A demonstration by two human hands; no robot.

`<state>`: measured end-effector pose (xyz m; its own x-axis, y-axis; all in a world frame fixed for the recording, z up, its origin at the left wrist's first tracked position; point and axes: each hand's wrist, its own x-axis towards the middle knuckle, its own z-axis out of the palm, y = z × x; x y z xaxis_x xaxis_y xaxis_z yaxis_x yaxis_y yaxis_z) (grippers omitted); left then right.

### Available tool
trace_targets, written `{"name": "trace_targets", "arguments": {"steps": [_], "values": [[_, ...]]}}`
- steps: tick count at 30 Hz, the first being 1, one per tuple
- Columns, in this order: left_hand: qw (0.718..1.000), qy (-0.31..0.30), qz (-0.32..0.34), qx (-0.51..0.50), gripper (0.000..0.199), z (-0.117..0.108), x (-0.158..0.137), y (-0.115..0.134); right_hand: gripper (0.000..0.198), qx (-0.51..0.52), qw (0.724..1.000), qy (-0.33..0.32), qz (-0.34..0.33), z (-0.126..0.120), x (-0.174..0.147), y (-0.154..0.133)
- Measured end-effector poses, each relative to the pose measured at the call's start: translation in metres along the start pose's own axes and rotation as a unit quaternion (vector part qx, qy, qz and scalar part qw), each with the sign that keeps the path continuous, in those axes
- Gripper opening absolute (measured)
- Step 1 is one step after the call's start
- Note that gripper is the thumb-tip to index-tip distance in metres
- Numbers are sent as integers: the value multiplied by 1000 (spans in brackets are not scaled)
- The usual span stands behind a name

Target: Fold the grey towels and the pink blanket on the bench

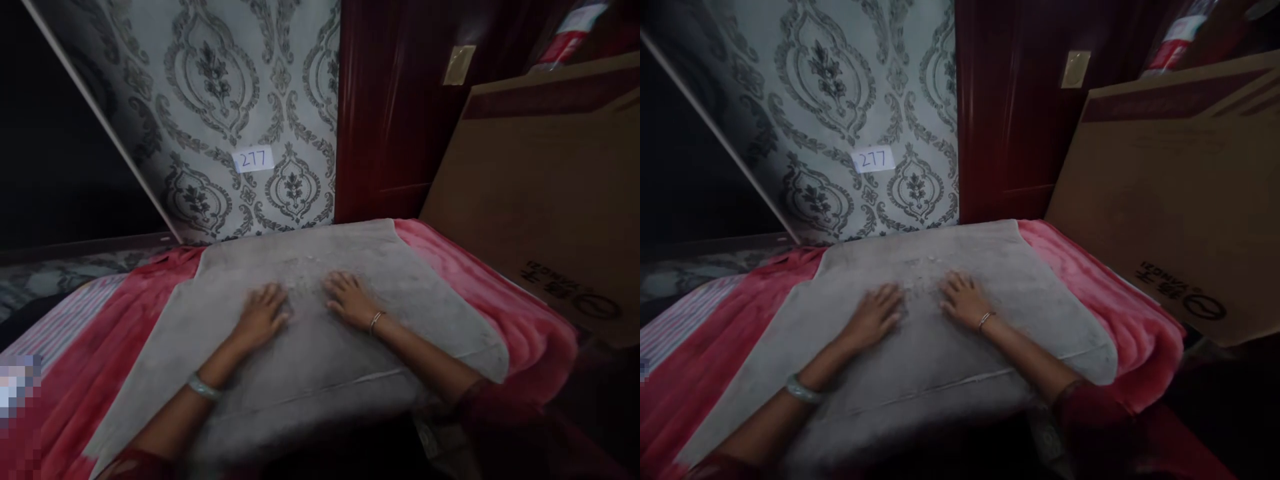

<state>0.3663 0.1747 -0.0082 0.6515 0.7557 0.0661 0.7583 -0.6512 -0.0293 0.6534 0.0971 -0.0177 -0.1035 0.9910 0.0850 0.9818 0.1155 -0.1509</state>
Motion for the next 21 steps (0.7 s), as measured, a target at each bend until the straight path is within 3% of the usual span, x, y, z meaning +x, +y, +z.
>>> {"name": "trace_targets", "arguments": {"steps": [3, 6, 12, 16, 21], "values": [[998, -20, 45, -39, 63, 11, -21, 31, 64, 7, 998, -44, -42, 17, -17, -37], [999, -14, 6, -43, 64, 17, -32, 36, 65, -14, 998, -56, 6, 21, -28, -26], [989, -23, -147, 1, 64, 12, -96, -22, 65, -69, 987, -49, 140, 22, -80, 54], [958, -28, -283, 23, 65, 6, -159, -61, 73, -78, 974, 15, 213, 34, -134, 105], [926, -24, -377, 9, 64, 4, -209, -82, 85, -72, 962, 60, 255, 50, -174, 134]]}}
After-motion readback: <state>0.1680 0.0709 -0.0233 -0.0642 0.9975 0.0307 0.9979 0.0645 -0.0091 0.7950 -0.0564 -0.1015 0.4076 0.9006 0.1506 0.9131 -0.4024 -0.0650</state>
